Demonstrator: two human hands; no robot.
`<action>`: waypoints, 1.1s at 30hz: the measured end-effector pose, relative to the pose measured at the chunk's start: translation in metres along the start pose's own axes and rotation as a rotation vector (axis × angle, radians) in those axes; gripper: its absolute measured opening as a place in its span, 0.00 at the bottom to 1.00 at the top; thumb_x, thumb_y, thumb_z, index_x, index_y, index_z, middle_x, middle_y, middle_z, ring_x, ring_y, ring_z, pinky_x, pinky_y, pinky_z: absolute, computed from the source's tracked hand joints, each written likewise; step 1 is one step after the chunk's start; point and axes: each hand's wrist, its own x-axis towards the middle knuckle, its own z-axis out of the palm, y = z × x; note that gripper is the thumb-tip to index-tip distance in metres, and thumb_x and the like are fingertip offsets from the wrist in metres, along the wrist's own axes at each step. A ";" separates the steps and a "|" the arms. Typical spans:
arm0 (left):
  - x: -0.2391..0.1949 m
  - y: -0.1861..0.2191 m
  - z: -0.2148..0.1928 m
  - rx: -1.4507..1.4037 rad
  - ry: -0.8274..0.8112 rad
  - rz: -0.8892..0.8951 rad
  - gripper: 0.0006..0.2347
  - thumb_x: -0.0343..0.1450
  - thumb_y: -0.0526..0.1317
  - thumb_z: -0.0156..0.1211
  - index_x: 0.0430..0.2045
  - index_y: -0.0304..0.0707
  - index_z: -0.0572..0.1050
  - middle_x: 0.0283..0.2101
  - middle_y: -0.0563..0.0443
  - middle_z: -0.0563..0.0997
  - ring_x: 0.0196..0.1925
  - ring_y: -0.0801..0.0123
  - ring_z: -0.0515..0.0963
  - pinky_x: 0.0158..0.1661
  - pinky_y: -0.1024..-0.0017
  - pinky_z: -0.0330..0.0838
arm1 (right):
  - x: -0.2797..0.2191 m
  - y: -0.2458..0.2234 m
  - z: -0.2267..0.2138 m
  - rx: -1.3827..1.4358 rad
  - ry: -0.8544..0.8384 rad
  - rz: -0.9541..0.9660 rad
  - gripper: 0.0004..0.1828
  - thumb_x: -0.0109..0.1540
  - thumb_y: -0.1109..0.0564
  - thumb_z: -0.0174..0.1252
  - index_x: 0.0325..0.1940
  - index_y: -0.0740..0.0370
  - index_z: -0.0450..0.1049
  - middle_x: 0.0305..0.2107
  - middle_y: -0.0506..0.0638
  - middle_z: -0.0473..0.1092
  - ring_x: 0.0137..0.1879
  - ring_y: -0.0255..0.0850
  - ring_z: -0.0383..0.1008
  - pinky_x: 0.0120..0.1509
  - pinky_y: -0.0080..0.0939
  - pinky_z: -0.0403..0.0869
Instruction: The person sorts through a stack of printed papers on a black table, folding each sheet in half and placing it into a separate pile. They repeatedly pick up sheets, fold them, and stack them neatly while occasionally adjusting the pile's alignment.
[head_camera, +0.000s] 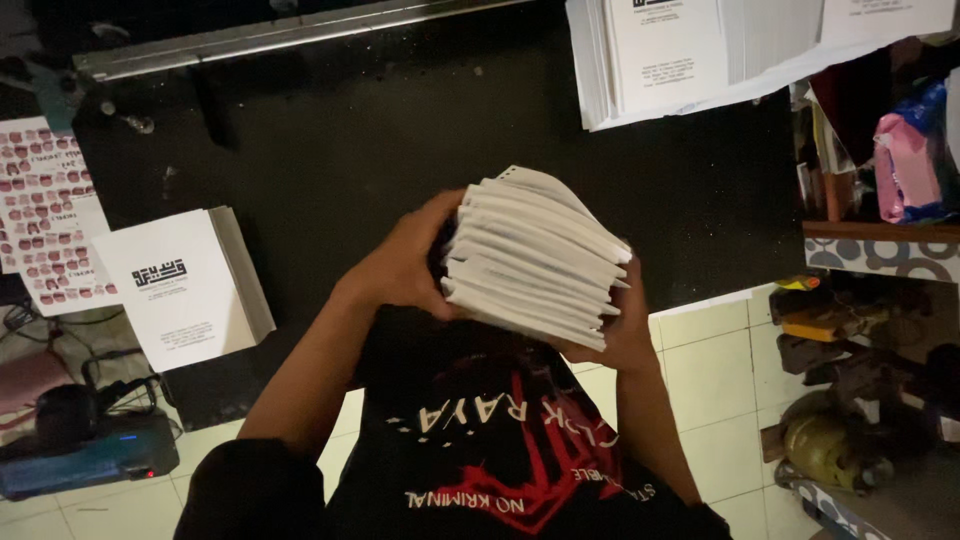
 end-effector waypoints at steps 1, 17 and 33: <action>-0.001 0.010 -0.001 0.000 0.004 -0.001 0.59 0.36 0.64 0.80 0.62 0.35 0.60 0.58 0.42 0.72 0.61 0.56 0.71 0.60 0.57 0.61 | 0.006 0.000 -0.001 0.001 -0.004 0.000 0.53 0.42 0.49 0.75 0.64 0.68 0.58 0.52 0.64 0.67 0.59 0.54 0.68 0.66 0.59 0.65; 0.007 0.004 0.024 -0.207 0.098 0.250 0.55 0.59 0.52 0.77 0.71 0.40 0.36 0.71 0.48 0.49 0.71 0.64 0.49 0.70 0.57 0.41 | 0.062 -0.012 0.044 0.477 0.157 0.616 0.49 0.40 0.40 0.70 0.58 0.64 0.63 0.43 0.60 0.67 0.45 0.51 0.67 0.50 0.56 0.66; -0.016 0.009 0.009 0.233 0.032 0.017 0.66 0.49 0.68 0.73 0.70 0.35 0.31 0.73 0.31 0.36 0.73 0.32 0.33 0.66 0.39 0.24 | 0.091 -0.035 0.057 0.911 0.392 1.228 0.47 0.38 0.30 0.66 0.52 0.60 0.67 0.34 0.56 0.67 0.30 0.49 0.65 0.35 0.53 0.68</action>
